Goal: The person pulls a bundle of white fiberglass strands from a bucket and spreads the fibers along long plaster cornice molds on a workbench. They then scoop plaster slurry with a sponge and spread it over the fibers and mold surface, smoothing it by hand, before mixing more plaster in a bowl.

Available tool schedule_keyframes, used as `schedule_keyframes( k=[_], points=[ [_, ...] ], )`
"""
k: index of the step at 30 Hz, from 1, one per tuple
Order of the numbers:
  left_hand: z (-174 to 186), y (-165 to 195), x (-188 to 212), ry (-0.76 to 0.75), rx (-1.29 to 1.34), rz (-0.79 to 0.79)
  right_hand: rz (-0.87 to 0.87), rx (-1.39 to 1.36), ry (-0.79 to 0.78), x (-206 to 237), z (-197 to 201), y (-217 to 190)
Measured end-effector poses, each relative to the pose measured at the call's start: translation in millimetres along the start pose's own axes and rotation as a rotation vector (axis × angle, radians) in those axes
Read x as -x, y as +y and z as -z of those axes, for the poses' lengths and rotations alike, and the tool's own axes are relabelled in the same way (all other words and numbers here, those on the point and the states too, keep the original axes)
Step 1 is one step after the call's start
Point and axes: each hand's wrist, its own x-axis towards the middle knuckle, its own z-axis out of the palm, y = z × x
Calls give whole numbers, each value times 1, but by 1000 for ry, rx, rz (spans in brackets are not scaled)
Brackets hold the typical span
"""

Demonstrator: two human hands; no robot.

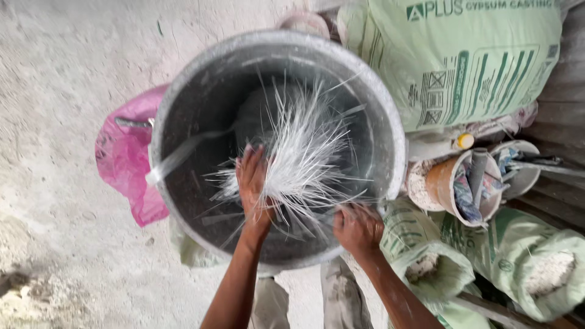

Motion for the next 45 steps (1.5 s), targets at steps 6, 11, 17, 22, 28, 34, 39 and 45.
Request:
schedule_keyframes(
  k=[6, 11, 17, 22, 28, 34, 39, 45],
  points=[
    [-7, -23, 27, 15, -5, 32, 92, -19, 92, -3, -24, 14],
    [-20, -45, 31, -27, -150, 80, 7, 5, -83, -4, -27, 5],
    [-35, -47, 32, 98, 733, 303, -36, -19, -122, 1, -26, 4],
    [-33, -38, 47, 214, 145, -50, -62, -30, -186, -2, -31, 9],
    [-48, -35, 48, 166, -192, 148, -47, 5, -53, -7, -14, 3],
    [-52, -30, 43, -86, -642, 3, -39, -41, -35, -20, 1, -4],
    [-41, -9, 42, 104, 866, 648, -19, -53, -54, -19, 14, 7],
    [-5, -58, 4, -36, 17, 3, 18, -56, -36, -26, -50, -2]
  ],
)
